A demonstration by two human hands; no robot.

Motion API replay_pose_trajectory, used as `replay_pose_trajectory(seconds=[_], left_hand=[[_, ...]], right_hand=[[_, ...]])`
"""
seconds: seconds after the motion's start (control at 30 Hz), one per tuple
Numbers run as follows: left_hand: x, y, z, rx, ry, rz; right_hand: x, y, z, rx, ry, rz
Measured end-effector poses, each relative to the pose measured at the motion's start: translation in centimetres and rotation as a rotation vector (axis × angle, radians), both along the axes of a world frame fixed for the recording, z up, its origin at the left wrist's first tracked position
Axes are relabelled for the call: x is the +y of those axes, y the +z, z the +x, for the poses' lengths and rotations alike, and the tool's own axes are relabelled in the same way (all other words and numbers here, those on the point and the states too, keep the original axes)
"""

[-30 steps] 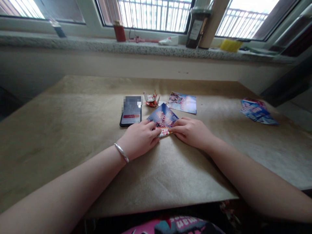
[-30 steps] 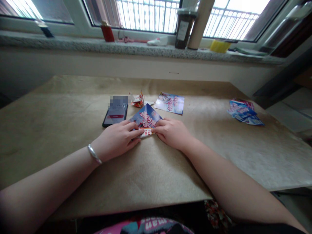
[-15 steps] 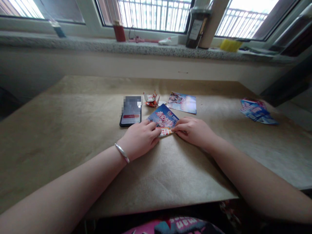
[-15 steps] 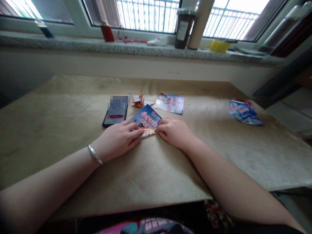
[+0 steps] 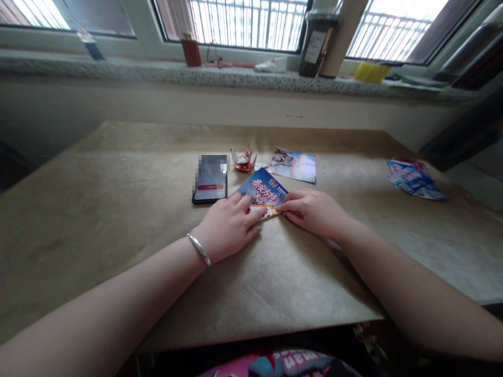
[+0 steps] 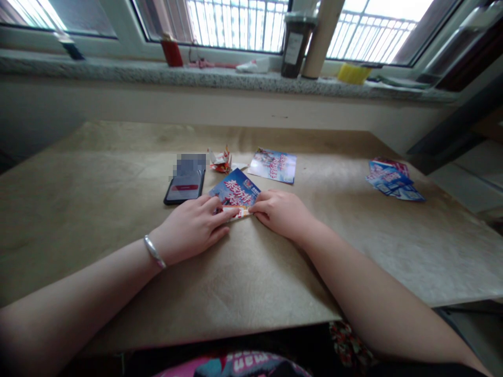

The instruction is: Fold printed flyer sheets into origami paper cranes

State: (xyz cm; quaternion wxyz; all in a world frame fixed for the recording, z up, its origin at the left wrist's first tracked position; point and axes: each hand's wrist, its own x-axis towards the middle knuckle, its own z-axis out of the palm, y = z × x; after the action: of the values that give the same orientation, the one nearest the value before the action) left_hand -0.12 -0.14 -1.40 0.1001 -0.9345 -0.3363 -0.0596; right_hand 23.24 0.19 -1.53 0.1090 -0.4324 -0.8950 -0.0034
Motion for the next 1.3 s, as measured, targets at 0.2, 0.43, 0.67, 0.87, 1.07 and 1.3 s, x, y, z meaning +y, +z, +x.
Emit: replay_pose_trajectory(seconds=[0.2,0.43,0.67,0.87,1.07,1.3], left_hand=[[-0.2,-0.3,0.1,-0.006,0.030,-0.007],[-0.3,-0.4,0.1,-0.021,0.039,-0.012],[-0.4,-0.4,0.6,-0.042,0.002,-0.070],[-0.3,-0.6,0.7,-0.018,-0.032,-0.087],[-0.2,-0.5,0.8,0.013,-0.041,-0.082],[-0.2,-0.7,0.7,-0.027,-0.064,-0.079]], right_hand=[[-0.4,0.4,-0.2,-0.070,-0.021,0.012],[-0.4,1.3,0.3,-0.151,-0.124,0.001],[-0.3,1.1,0.7,-0.134,-0.136,-0.018],[0.1,0.8,0.9,-0.074,-0.086,-0.045],[0.8,0.1,1.3,0.033,-0.052,-0.061],[1.0,-0.2,1.5,0.101,-0.013,-0.040]])
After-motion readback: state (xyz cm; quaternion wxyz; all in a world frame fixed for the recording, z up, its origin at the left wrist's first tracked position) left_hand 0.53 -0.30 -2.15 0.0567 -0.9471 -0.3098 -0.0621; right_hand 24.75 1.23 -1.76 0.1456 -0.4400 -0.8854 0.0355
